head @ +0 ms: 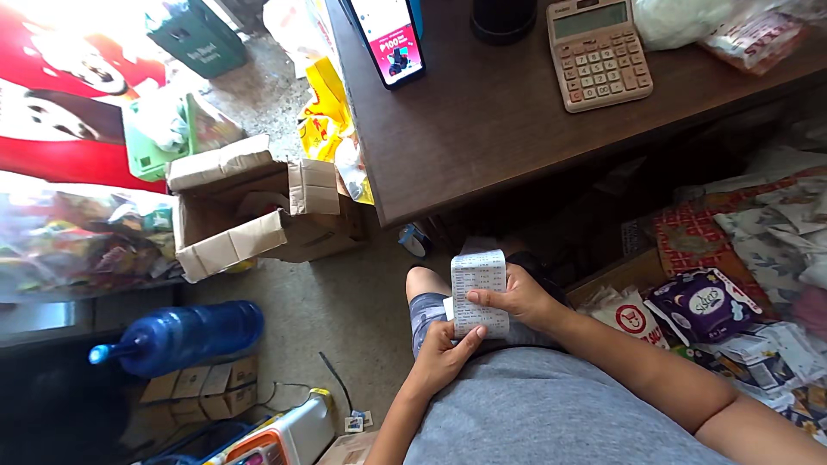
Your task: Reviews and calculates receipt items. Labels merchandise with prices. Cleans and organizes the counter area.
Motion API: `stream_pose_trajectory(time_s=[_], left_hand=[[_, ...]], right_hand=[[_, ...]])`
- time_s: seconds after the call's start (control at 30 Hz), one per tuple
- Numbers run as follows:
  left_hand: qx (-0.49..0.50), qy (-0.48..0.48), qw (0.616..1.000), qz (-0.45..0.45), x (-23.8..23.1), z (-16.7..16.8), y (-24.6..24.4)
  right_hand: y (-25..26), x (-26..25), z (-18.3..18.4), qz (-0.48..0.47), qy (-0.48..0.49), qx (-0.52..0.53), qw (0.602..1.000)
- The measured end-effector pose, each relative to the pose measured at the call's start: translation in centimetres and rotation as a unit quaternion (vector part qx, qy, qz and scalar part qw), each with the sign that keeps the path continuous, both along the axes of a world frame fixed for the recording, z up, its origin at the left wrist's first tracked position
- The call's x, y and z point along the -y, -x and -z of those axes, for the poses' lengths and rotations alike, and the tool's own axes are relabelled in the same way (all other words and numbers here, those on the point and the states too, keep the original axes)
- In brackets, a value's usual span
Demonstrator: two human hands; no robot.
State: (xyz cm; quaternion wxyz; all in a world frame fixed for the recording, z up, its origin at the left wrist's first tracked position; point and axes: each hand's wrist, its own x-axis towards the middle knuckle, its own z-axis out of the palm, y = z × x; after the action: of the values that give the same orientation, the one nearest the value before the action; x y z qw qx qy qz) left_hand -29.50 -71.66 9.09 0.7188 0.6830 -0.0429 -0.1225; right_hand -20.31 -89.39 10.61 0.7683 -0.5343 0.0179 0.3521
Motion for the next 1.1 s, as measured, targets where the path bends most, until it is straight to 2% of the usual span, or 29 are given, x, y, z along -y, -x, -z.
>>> stream_pose_trajectory(time_s=[0.77,1.1], left_hand=[[-0.002,0.005,1.000,-0.001,0.09,0.23,0.15],[-0.013,-0.005,0.999,-0.052,0.39,0.20,0.21]], right_hand=[[-0.05,-0.06,0.16,0.016,0.002,-0.008,1.000],[0.30,0.17,0.40,-0.063,-0.026,0.013,0.998]])
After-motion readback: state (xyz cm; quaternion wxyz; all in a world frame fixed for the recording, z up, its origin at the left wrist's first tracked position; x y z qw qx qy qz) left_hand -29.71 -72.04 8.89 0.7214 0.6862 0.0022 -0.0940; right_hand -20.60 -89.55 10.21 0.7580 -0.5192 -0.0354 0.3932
